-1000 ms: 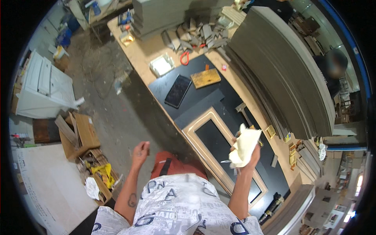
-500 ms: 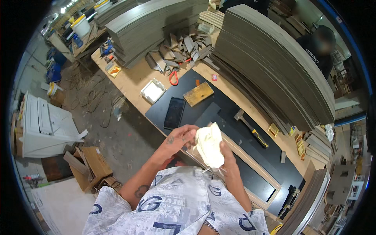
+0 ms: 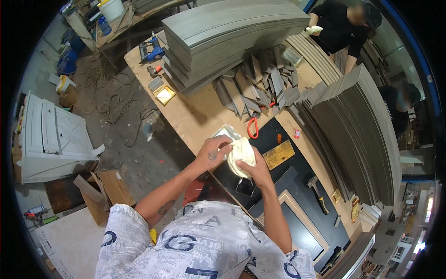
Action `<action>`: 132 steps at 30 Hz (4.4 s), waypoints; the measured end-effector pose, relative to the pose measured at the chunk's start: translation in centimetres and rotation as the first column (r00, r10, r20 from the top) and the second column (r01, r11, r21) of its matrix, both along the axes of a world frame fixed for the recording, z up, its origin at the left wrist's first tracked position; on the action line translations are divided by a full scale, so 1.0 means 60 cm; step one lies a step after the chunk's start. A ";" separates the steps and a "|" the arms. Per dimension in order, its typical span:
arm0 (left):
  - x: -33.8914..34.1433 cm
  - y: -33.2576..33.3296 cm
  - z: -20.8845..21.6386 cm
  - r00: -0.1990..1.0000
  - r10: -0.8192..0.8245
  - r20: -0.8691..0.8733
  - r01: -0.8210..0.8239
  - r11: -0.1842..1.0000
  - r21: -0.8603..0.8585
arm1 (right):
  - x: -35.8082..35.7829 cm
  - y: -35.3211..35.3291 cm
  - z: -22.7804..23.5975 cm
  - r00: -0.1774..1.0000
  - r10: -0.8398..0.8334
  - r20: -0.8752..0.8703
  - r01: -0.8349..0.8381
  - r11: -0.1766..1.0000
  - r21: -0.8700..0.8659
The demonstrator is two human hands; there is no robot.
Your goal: The recorder uses a nail gun and wooden boards to assemble and finish a part of furniture, likely a cabinet door or panel.
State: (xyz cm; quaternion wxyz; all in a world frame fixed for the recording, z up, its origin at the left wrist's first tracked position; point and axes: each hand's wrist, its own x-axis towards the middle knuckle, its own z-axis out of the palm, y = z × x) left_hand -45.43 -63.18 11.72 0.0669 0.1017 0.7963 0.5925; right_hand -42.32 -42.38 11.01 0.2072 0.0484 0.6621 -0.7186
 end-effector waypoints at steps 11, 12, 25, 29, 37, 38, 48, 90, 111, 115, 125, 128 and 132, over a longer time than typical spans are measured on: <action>-0.052 -0.084 -0.113 0.981 0.039 -0.189 -0.076 0.978 -0.192 | -0.002 -0.056 -0.081 0.937 0.076 -0.341 0.225 0.616 0.755; -0.053 -0.082 -0.104 0.989 0.025 -0.144 -0.049 0.985 -0.167 | 0.000 -0.061 -0.079 0.926 0.081 -0.368 0.250 0.599 0.761; -0.025 -0.052 -0.086 0.934 -0.324 -0.153 0.163 0.766 -0.622 | 0.021 -0.092 -0.085 0.820 0.375 -0.432 0.253 0.439 0.862; -0.012 -0.063 -0.062 0.940 -0.182 -0.289 0.047 0.908 -0.417 | 0.054 -0.064 -0.061 0.850 0.227 -0.475 0.317 0.500 0.806; 0.068 -0.021 0.015 0.995 -0.090 0.044 0.099 0.928 -0.359 | 0.266 0.088 -0.010 0.806 -0.381 -0.453 0.592 0.523 0.614; 0.076 0.005 0.006 0.987 -0.154 0.035 0.157 0.927 -0.341 | 0.295 0.110 -0.013 0.769 -0.428 -0.474 0.639 0.495 0.589; 0.218 0.391 0.053 0.802 -0.596 -0.043 0.561 0.776 -0.287 | 0.619 0.386 -0.020 0.280 -0.883 -0.377 0.853 0.049 0.520; 0.367 0.568 0.094 0.913 -0.351 0.208 0.311 0.929 0.201 | 0.372 0.983 0.337 0.598 0.495 -0.630 0.796 -0.458 0.396; 0.463 0.839 0.226 0.768 -0.518 0.377 -0.126 0.455 0.882 | 1.114 0.819 0.031 0.006 -0.957 -0.291 0.364 0.273 -0.890; 0.564 0.754 0.131 0.747 -0.457 0.483 -0.229 0.506 0.832 | 1.129 0.802 0.074 -0.198 -0.977 0.078 0.457 -0.162 -0.875; 0.649 0.600 -0.042 0.673 -0.197 0.713 -0.510 0.575 0.640 | 1.212 0.862 -0.147 -0.018 -0.992 0.123 0.878 -0.074 -0.473; 0.621 0.583 -0.048 0.701 -0.164 0.694 -0.540 0.514 0.667 | 1.130 0.817 -0.101 -0.048 -0.984 0.174 0.884 -0.123 -0.451; 0.579 0.554 -0.084 0.693 -0.135 0.708 -0.552 0.532 0.642 | 1.056 0.779 -0.063 -0.056 -0.985 0.163 0.918 -0.115 -0.379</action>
